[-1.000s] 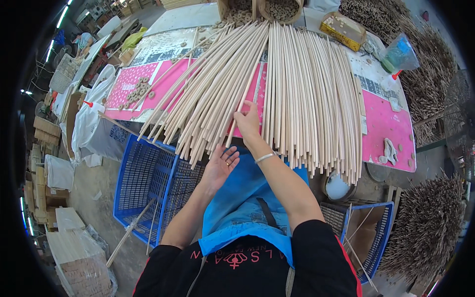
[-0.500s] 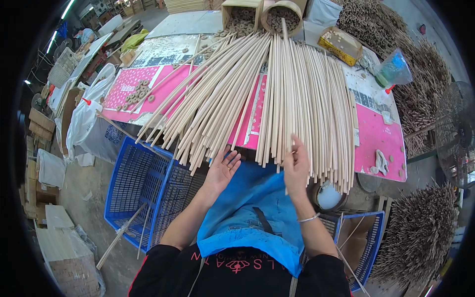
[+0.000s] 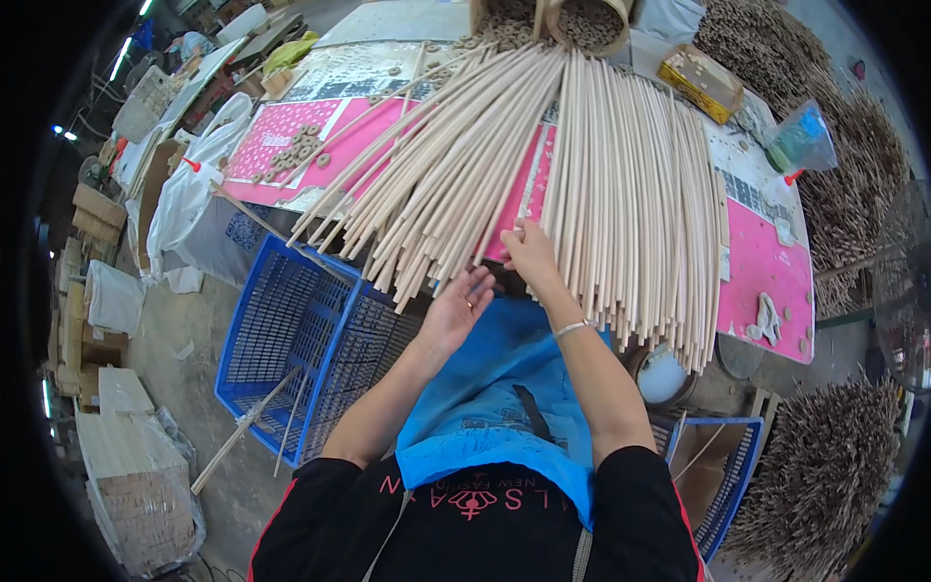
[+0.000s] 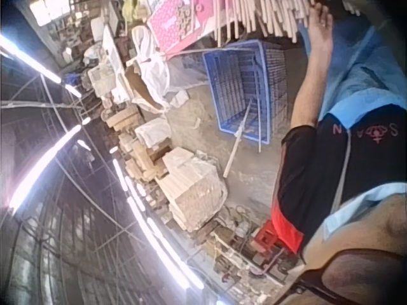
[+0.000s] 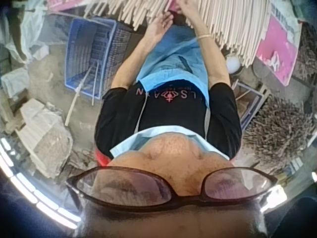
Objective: Assembling wooden dowels by sorting them and applying glue to join components at a workbench.
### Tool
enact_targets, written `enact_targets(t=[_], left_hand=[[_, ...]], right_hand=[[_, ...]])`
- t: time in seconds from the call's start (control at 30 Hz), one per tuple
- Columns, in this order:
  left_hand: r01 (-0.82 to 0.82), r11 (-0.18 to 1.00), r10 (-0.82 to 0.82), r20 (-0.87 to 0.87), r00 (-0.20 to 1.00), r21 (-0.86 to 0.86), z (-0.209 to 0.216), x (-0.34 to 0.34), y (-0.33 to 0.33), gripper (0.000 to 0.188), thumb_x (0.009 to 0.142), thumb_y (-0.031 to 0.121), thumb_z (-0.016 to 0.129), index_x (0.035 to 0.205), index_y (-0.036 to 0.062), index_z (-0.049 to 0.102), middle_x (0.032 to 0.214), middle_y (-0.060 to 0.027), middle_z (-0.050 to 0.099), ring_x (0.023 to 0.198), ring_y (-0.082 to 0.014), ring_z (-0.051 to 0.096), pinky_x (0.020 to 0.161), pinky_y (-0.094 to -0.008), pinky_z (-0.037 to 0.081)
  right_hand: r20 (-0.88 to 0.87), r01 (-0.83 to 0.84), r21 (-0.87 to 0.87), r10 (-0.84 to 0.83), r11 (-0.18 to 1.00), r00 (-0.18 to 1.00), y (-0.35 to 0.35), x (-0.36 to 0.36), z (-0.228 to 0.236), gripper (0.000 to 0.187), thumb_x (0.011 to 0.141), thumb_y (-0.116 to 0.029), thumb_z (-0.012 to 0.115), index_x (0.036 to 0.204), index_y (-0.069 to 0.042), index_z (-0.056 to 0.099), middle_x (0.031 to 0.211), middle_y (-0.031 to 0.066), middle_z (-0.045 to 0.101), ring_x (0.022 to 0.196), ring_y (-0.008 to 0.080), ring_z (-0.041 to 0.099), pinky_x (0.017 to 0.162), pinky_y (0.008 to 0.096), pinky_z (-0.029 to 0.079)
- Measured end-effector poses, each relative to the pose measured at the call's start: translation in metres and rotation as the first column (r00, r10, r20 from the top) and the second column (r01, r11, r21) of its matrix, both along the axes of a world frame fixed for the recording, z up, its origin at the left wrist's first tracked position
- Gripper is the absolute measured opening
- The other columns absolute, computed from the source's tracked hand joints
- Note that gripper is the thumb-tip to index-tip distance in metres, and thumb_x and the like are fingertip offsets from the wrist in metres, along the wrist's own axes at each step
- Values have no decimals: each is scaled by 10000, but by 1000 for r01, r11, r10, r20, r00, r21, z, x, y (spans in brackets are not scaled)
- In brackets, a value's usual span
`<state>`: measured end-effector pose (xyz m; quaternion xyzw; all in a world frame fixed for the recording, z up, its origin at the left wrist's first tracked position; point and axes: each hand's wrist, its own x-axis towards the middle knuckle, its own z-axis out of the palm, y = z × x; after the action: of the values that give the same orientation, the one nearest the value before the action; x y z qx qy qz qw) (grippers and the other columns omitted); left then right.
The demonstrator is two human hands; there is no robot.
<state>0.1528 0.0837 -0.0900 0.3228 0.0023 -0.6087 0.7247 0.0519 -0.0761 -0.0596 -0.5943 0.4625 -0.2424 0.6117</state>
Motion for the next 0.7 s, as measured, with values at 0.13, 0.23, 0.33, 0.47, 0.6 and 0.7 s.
enact_targets(t=[0.13,0.23,0.33,0.47,0.6,0.7], left_hand=[[651,745,-665,235,709,145,58,13,40,513,1037,328,612,1454,45,517,1275,-128,671,1136,-225,678,958,-372,560],[701,713,-603,522,603,13,126,75,35,484,1046,345,601,1405,21,569,1242,-120,688,1106,-213,687,949,-348,557],[239,971,-170,638,751,-21,135,170,-8,493,1049,327,588,1414,-2,546,1192,-117,691,1061,-202,671,959,-335,533],[-351,929,-185,970,-159,120,85,331,-51,437,970,176,590,1399,92,590,1157,-123,721,1037,-245,694,919,-369,542],[-460,888,-312,755,-576,16,50,400,-87,544,907,163,623,1444,198,550,1162,-163,699,1061,-378,662,920,-502,514],[-467,873,-444,629,-638,143,35,411,-123,560,910,170,621,1461,200,528,1129,-119,699,1037,-347,672,870,-505,518]], right_hand=[[-45,-44,120,50,992,998,-13,33,2,540,1021,-354,579,1335,84,550,995,165,692,747,191,708,576,321,599],[-26,-59,41,60,997,998,-22,45,-5,507,1019,-368,588,1255,81,590,963,147,694,738,194,704,589,314,606],[34,-113,88,110,990,993,-18,48,8,475,1027,-343,588,1255,74,591,994,155,694,763,206,717,607,304,603],[49,-149,157,143,976,989,-17,50,11,453,1035,-338,592,1263,51,559,991,136,683,756,180,702,622,291,591],[61,-97,197,86,976,994,-13,45,14,411,1042,-302,593,1283,18,504,985,111,660,743,153,675,634,274,575],[27,-88,176,85,980,996,-15,40,12,365,1041,-267,577,1278,3,514,978,96,670,773,154,682,664,280,577]])
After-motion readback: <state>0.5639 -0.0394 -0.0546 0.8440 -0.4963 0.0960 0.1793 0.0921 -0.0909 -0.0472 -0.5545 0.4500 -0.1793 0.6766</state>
